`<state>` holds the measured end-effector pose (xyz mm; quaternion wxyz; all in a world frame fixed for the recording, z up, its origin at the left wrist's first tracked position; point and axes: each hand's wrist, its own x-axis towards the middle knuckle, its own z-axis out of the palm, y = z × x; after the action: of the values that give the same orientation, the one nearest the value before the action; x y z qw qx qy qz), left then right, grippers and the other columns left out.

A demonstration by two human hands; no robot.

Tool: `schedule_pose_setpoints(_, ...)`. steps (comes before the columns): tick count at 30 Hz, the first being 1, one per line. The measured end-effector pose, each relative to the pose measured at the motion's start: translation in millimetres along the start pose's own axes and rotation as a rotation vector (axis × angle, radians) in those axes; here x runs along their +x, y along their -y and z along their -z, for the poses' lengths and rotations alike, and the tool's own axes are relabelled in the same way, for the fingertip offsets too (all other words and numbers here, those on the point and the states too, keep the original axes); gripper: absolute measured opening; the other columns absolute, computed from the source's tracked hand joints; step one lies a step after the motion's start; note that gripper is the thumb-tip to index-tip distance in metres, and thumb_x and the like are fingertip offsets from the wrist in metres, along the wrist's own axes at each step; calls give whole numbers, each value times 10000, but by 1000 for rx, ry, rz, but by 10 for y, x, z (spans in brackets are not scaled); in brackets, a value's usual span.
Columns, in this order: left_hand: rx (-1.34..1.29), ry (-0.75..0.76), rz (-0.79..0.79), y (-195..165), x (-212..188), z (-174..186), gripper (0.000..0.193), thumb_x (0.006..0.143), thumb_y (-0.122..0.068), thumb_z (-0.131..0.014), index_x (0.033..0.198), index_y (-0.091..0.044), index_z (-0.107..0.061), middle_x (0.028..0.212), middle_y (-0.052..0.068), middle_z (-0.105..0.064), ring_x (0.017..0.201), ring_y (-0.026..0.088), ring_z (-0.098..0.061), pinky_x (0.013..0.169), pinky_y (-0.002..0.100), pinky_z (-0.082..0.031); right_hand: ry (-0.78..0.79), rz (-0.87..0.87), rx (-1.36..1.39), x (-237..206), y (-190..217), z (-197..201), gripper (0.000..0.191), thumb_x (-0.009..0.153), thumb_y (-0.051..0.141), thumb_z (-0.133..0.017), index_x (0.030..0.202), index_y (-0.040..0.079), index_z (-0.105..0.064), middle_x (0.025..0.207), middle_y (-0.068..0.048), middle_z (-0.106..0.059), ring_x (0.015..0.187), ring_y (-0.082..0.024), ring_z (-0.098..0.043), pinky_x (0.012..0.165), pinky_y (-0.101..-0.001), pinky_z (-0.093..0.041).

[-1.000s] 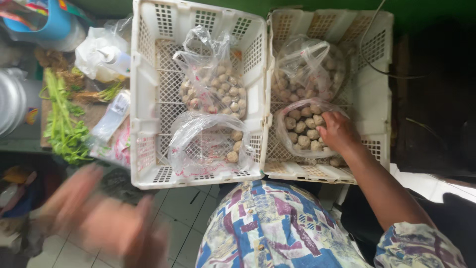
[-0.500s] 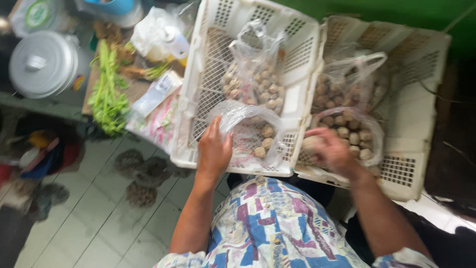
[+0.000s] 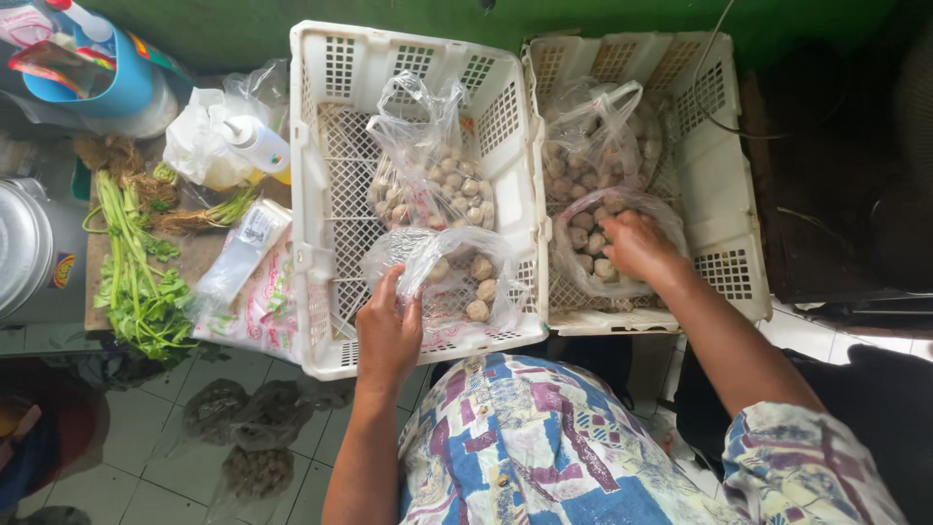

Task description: The person sits at a table and packs round meatballs by hand from a plastic crate into clear plastic bags, filling one bag at a time. They open each bag, place the meatballs inside, then set filled bags into the crate and start another bag.

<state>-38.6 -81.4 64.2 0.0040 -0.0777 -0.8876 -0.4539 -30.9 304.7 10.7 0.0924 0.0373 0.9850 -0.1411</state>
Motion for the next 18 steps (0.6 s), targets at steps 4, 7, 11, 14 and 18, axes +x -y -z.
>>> schedule_pose_setpoints(4, 6, -13, 4, 65, -4, -8, 383, 919, -129, -693, 1269, 16, -638, 922, 225, -722, 659, 306, -691, 639, 415, -540, 158, -119, -274, 106, -11, -219, 264, 954, 120, -589, 1196, 176, -680, 1267, -177, -596, 1237, -414, -569, 1001, -565, -498)
schedule_pose_setpoints(7, 15, -80, -109, 64, -13, 3, 358, 961, -150, -690, 1260, 39, -636, 996, 246, -721, 755, 335, -704, 687, 418, -554, 172, -166, -208, 184, 27, -209, 347, 875, 57, -594, 1194, 165, -679, 1241, -209, -607, 1159, -449, -594, 941, -571, -519)
schedule_pose_setpoints(11, 20, 5, 37, 28, -1, 20, 359, 960, -189, -668, 1249, 24, -653, 908, 231, -733, 680, 318, -708, 660, 417, -546, 151, -262, 190, 141, -96, -38, 321, 920, 147, -656, 1236, 98, -627, 1102, -189, -694, 980, -348, -649, 843, -465, -550)
schedule_pose_setpoints(14, -4, 16, 126, 31, 5, 15, 375, 956, -199, -656, 1259, 22, -649, 867, 239, -728, 663, 312, -715, 650, 414, -547, 193, -192, 963, -85, 89, 46, 309, 963, 169, -646, 1244, 48, -598, 1044, -124, -720, 816, -189, -625, 676, -346, -535)
schedule_pose_setpoints(18, 15, -43, -28, 47, 16, -49, 335, 985, -169, -642, 1233, 56, -656, 945, 247, -730, 701, 286, -714, 664, 386, -556, 342, 192, 1054, -262, 857, -219, 374, 944, 175, -722, 1276, 55, -597, 1044, -86, -672, 855, -146, -645, 715, -293, -559)
